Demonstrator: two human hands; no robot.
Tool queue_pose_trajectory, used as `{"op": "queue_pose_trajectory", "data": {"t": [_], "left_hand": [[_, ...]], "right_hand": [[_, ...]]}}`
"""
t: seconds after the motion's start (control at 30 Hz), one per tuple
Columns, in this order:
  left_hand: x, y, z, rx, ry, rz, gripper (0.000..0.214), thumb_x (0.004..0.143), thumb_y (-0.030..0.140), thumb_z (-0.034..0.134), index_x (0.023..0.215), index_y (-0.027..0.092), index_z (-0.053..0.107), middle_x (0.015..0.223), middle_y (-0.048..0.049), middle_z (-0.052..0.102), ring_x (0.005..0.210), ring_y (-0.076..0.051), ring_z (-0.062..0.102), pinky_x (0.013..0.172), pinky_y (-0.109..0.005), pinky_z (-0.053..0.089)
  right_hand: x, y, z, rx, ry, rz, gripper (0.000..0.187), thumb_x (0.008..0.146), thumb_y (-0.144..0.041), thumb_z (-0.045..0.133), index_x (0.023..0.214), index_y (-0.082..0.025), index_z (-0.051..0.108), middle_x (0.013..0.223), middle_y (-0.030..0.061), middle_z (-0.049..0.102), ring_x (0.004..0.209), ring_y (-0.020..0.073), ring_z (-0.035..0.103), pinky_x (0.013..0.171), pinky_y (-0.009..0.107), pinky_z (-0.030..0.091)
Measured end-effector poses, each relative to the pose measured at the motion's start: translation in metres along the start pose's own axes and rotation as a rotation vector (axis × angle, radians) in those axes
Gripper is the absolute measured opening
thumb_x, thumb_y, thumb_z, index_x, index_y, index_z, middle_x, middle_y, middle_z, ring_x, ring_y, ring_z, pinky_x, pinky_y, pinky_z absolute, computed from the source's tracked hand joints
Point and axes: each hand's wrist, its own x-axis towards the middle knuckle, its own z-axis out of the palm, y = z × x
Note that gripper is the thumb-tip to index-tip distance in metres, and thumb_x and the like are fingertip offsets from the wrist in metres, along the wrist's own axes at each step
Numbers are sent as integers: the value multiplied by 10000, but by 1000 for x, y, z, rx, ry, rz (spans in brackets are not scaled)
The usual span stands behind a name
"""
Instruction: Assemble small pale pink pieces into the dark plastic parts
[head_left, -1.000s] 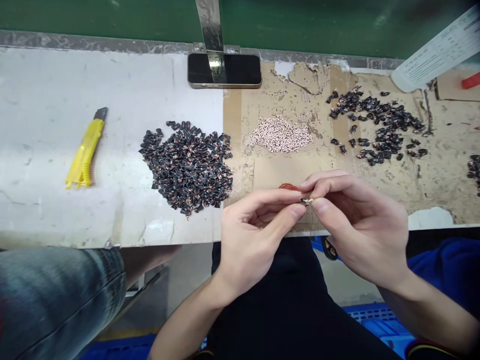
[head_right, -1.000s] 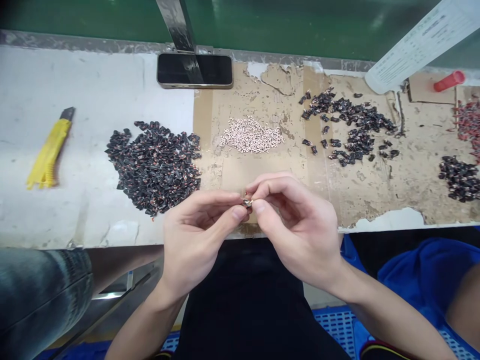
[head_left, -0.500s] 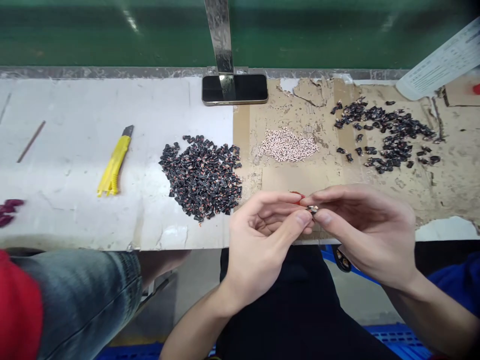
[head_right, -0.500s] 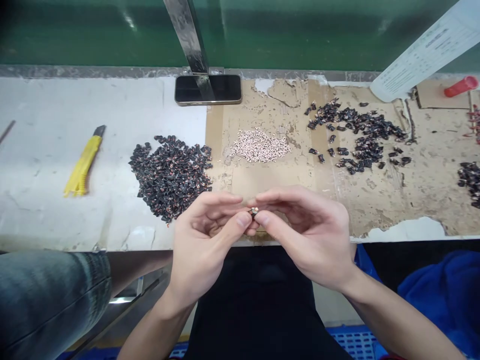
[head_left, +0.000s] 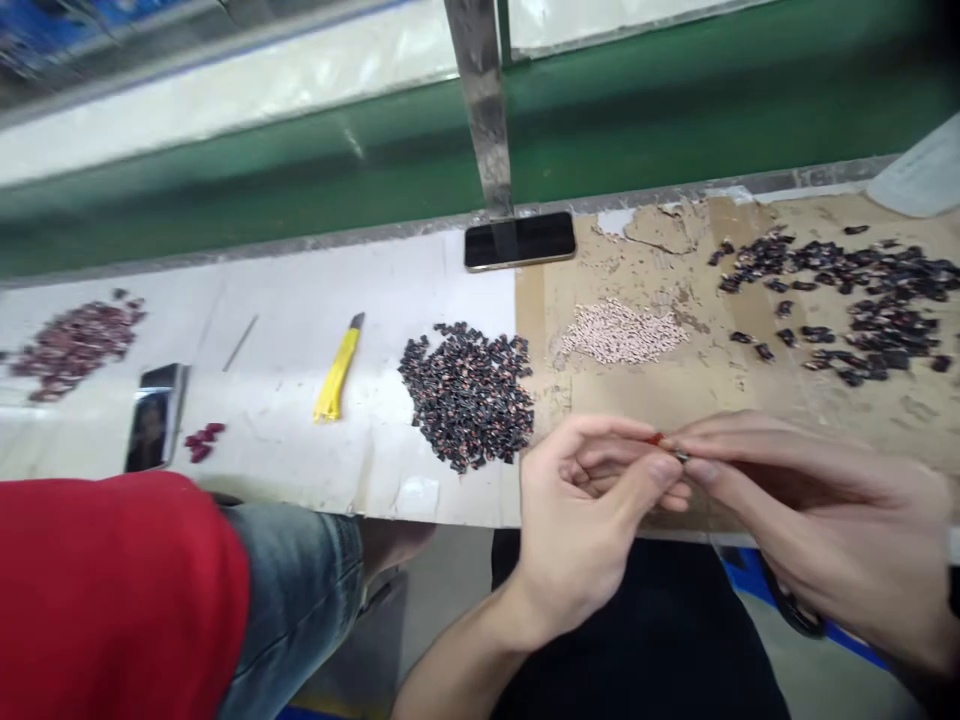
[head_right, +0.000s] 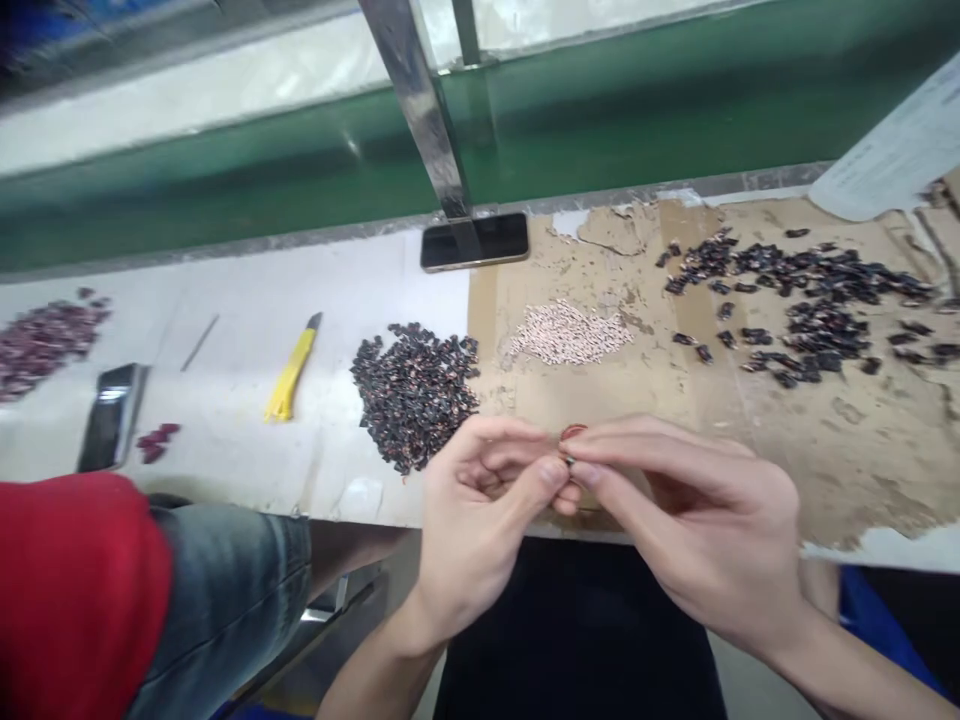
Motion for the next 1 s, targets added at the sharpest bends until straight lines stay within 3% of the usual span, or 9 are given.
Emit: {"op": "queue_pose_trajectory", "data": {"t": [0.13, 0.23, 0.33, 0.37, 0.43, 0.67, 0.77, 0.87, 1.0], "left_hand": [[11, -6, -2, 167, -83, -23, 476, 809, 483, 910, 1145, 201, 726, 851, -49, 823, 668, -184, 792, 719, -306, 695], [28, 3, -16, 577, -154, 145, 495, 926, 444, 803, 1362, 245, 680, 1048, -90, 831, 813, -221, 807, 809, -372, 684], [52, 25, -42, 1324, 49, 490, 384, 1013, 353, 661, 1358, 190, 704, 1284, -144, 755, 1097, -287, 737, 1007, -472, 604], [60, 33, -51, 1573, 116, 511, 363, 1033, 326, 602, 1342, 173, 715, 1311, -161, 729, 1186, -322, 691, 1024, -500, 581], [72, 44, -66, 1692, 122, 486, 319, 1015, 251, 578, 1255, 149, 762, 1255, -178, 728, 1173, -362, 665, 1008, -542, 557], [81, 50, -81, 1662, 18, 470, 269, 997, 174, 567, 1086, 222, 816, 1081, -90, 769, 1004, -287, 716, 902, -415, 563], [83, 54, -84, 1597, 0, 485, 241, 988, 171, 595, 1023, 251, 820, 1040, -64, 784, 972, -271, 728, 907, -410, 562], [83, 58, -88, 1512, 23, 494, 206, 968, 171, 640, 1000, 266, 820, 1017, -53, 794, 919, -255, 736, 890, -409, 568], [77, 60, -90, 1350, 120, 508, 170, 987, 255, 664, 1068, 216, 809, 1058, -81, 795, 912, -234, 741, 915, -417, 588]], "right_hand": [[0, 15, -6, 11, 42, 56, 193, 841, -160, 818, 958, -314, 822, 892, 2, 831, 742, 206, 803, 653, 267, 697], [6, 38, -20, -102, 96, 95, 95, 849, -229, 824, 918, -293, 812, 868, 18, 830, 691, 205, 791, 637, 285, 678], [19, 68, -39, -468, 143, 42, 78, 828, -220, 810, 883, -273, 792, 809, 29, 817, 660, 213, 767, 637, 330, 624], [25, 78, -45, -552, 128, 26, 96, 810, -195, 804, 865, -273, 790, 783, 28, 809, 651, 213, 755, 624, 336, 593], [34, 95, -56, -658, 91, 0, 116, 778, -164, 793, 825, -269, 784, 740, 25, 791, 630, 205, 727, 595, 339, 535], [52, 112, -75, -831, 83, -91, 34, 814, -220, 776, 838, -242, 786, 821, 56, 798, 674, 216, 700, 624, 360, 491], [59, 101, -56, -824, 36, -137, 119, 908, -324, 740, 940, -230, 807, 990, 78, 805, 837, 243, 730, 733, 386, 546], [71, 88, -23, -810, -186, -193, 189, 965, -320, 693, 1060, -207, 812, 1088, 101, 783, 963, 262, 720, 837, 431, 574], [85, 81, 9, -829, -339, -220, 198, 991, -235, 632, 1049, -209, 820, 1031, 101, 768, 923, 255, 691, 785, 416, 556]]}}
